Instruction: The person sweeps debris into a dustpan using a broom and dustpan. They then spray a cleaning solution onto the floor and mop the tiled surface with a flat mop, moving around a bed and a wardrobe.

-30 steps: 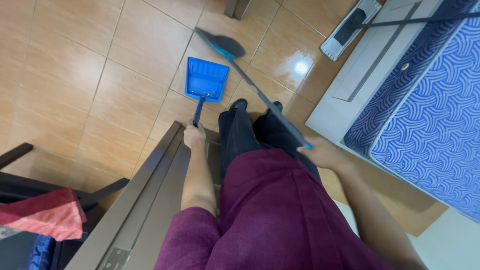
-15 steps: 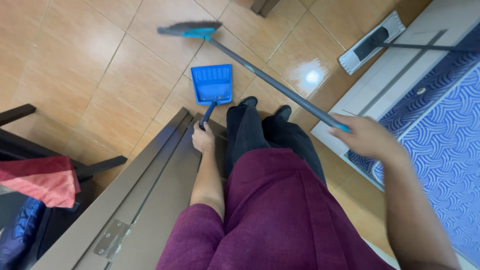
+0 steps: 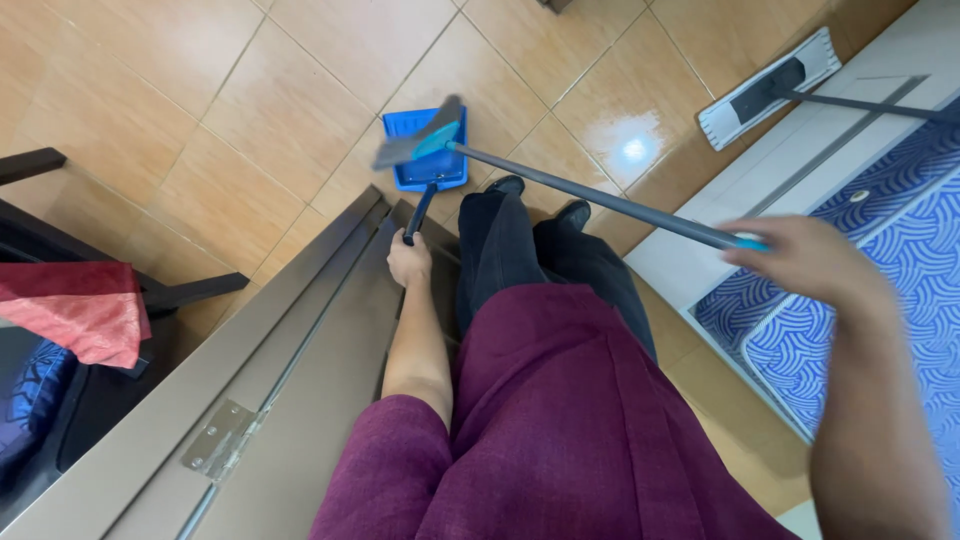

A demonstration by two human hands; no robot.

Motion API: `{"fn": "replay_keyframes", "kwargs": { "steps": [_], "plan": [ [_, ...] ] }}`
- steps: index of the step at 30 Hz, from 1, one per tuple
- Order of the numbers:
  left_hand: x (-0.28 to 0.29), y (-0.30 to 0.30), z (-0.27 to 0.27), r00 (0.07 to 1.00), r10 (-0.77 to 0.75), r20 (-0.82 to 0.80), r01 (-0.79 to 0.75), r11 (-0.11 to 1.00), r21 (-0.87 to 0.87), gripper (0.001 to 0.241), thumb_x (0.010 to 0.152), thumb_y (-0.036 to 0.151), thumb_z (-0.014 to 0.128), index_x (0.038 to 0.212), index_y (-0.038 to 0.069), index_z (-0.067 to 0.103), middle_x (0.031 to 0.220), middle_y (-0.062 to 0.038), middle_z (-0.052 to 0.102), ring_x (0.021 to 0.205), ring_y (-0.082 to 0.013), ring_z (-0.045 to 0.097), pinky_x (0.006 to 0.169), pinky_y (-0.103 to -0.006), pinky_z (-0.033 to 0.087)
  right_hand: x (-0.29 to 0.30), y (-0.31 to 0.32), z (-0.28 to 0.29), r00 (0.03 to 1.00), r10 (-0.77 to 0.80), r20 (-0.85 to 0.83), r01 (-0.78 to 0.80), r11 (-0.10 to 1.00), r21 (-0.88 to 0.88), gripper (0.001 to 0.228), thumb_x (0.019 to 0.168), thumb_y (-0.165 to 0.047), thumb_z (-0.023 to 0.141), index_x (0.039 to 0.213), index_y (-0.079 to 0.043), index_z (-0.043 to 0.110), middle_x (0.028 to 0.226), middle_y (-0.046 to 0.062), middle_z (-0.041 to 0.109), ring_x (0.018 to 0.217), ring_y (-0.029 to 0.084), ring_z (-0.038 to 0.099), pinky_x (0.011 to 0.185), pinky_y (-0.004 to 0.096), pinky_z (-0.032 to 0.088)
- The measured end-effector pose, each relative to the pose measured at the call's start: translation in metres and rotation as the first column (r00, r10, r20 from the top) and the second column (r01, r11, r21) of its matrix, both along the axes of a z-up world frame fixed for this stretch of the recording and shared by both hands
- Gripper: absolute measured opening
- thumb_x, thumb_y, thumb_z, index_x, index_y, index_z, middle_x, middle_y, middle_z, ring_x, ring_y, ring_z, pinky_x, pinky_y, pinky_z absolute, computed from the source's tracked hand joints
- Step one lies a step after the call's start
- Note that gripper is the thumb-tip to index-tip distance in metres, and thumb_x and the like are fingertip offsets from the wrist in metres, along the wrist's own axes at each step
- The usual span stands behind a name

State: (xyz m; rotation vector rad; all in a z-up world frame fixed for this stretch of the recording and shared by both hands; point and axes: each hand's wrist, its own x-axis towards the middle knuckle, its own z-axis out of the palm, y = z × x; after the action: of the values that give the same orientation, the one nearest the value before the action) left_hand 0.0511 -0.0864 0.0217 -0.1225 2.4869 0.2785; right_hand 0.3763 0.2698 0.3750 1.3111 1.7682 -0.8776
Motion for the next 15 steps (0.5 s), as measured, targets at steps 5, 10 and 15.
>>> {"fn": "replay_keyframes", "kwargs": {
  "steps": [5, 10, 15],
  "plan": [
    [0.007, -0.008, 0.011, 1.000, 0.021, -0.020, -0.022, 1.000, -0.011, 0.047, 0.090, 0.038, 0.070, 0.134, 0.024, 0.066, 0.116, -0.018, 0.073, 0.107, -0.0367, 0.070, 0.093, -0.0479, 0.055, 0.065, -0.037, 0.021, 0.993, -0.113, 0.046, 0.111, 0.993, 0.032, 0.054, 0.093, -0.047, 0.070, 0.143, -0.027, 0.067, 0.097, 0.016, 0.073, 0.090, 0.027, 0.073, 0.082, 0.042, 0.057],
    [0.004, -0.005, 0.013, 0.999, 0.023, -0.032, -0.025, 0.998, -0.053, 0.047, 0.090, 0.036, 0.071, 0.136, 0.026, 0.066, 0.116, -0.017, 0.074, 0.107, -0.0366, 0.071, 0.092, -0.0485, 0.055, 0.066, -0.103, -0.101, 0.970, 0.013, -0.244, 0.014, 0.994, 0.112, 0.060, 0.095, -0.044, 0.064, 0.141, -0.006, 0.060, 0.132, 0.025, 0.065, 0.123, 0.041, 0.061, 0.103, 0.045, 0.046],
    [-0.003, -0.024, -0.018, 0.997, 0.076, 0.003, -0.076, 0.996, -0.043, 0.049, 0.087, 0.035, 0.074, 0.135, 0.025, 0.066, 0.119, -0.017, 0.072, 0.109, -0.0350, 0.070, 0.093, -0.0471, 0.055, 0.011, -0.101, -0.097, 0.954, -0.040, -0.297, 0.015, 0.996, -0.085, 0.054, 0.088, -0.037, 0.065, 0.140, -0.024, 0.064, 0.112, 0.020, 0.075, 0.102, 0.039, 0.071, 0.093, 0.043, 0.055]
  ]
}}
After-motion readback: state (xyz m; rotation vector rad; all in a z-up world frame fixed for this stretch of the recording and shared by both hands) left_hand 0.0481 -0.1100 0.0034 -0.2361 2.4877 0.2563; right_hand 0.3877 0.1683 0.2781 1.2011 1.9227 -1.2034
